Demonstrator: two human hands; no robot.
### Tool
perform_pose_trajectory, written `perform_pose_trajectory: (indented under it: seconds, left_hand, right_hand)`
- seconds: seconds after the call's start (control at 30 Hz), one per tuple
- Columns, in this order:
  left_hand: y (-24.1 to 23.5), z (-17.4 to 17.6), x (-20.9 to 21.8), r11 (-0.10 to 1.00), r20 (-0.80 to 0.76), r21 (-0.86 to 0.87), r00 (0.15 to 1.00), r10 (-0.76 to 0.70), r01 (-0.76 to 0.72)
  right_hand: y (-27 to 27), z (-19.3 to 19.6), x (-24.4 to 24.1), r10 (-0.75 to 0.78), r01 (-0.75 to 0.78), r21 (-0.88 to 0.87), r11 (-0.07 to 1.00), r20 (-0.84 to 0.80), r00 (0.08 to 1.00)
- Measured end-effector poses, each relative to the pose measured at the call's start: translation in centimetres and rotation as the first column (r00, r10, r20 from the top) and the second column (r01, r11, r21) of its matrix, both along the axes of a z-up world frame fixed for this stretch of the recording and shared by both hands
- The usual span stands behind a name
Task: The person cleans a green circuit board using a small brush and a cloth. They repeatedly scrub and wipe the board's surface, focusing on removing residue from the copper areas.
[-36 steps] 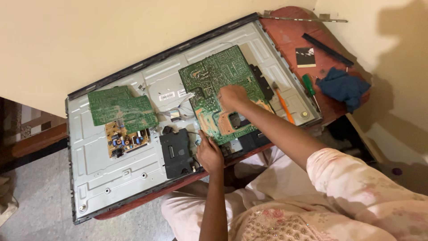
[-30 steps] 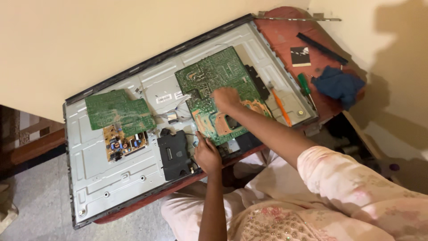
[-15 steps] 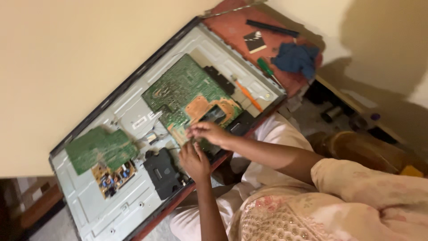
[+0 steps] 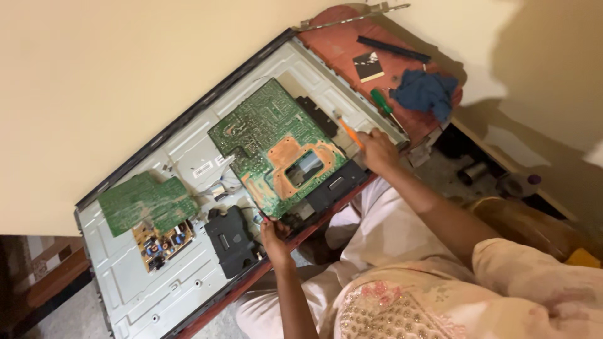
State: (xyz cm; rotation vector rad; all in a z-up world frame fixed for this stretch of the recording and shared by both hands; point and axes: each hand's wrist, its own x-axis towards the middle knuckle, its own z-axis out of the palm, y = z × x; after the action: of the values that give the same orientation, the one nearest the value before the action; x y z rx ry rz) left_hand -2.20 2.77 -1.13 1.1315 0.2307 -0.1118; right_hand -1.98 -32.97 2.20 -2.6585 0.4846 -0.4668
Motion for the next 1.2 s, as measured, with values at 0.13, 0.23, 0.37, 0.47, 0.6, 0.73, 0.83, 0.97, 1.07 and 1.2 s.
perform_pose_trajectory:
  seconds: [0.13,0.23,0.37,0.47,0.6,0.73,0.83,0.97,1.07,1.2]
  left_hand:
    - [2.4,-1.2,-0.2,0.993,-0.179,0.081,0.978,0.103,-0.089]
    - [3.0,-1.6,-0.5,0.986,-0.182,0.140,0.977,0.111,-0.086]
    - [3.5,-2.1,-1.1,0.988,-0.172,0.113,0.978,0.122,-0.103]
    - [3.9,-2.3,-1.6,0.988,-0.155,0.102,0.979,0.131,-0.116]
    - [3.8,-2.8,-1.1,0.981,-0.127,0.147,0.981,0.148,-0.129]
    - [5.5,-3.8,-1.8,0.980,-0.122,0.036,0.973,0.198,-0.195]
    - [6.5,-4.6,-2.2,0.979,-0.173,-0.006,0.964,0.200,-0.204]
    - [6.4,-4.8,-1.3,0.981,-0.129,-0.080,0.977,0.167,-0.178]
    - [5.1,-3.6,-1.2,0.989,-0.137,-0.015,0.980,0.147,-0.150]
    - [4.4,-0.7,-3.0,0.987,-0.121,0.061,0.980,0.156,-0.150]
  right_hand:
    - [-0.6,-1.5,0.6,0.013,-0.006,0.100,0.995,-0.071,0.997]
    - [-0.1,-0.5,1.8,-0.025,0.011,0.165,0.986,0.080,0.996]
    - [5.2,2.5,4.0,-0.006,-0.027,0.361,0.932,0.089,0.996]
    - [12.7,4.3,4.8,0.320,-0.160,0.491,0.856,-0.261,0.911]
    - [19.2,5.1,3.2,0.594,-0.561,0.420,0.713,0.063,0.802]
    - [16.5,4.4,3.9,0.363,-0.353,0.511,0.784,0.084,0.928]
    - [13.6,3.2,5.0,0.252,-0.250,0.120,0.961,-0.004,0.968]
    - [17.3,0.7,3.5,0.450,-0.368,0.431,0.824,-0.105,0.887]
    - [19.2,0.2,3.3,0.639,-0.631,0.387,0.672,0.127,0.758]
    - [13.9,2.1,4.7,0.341,-0.268,0.446,0.854,-0.091,0.936]
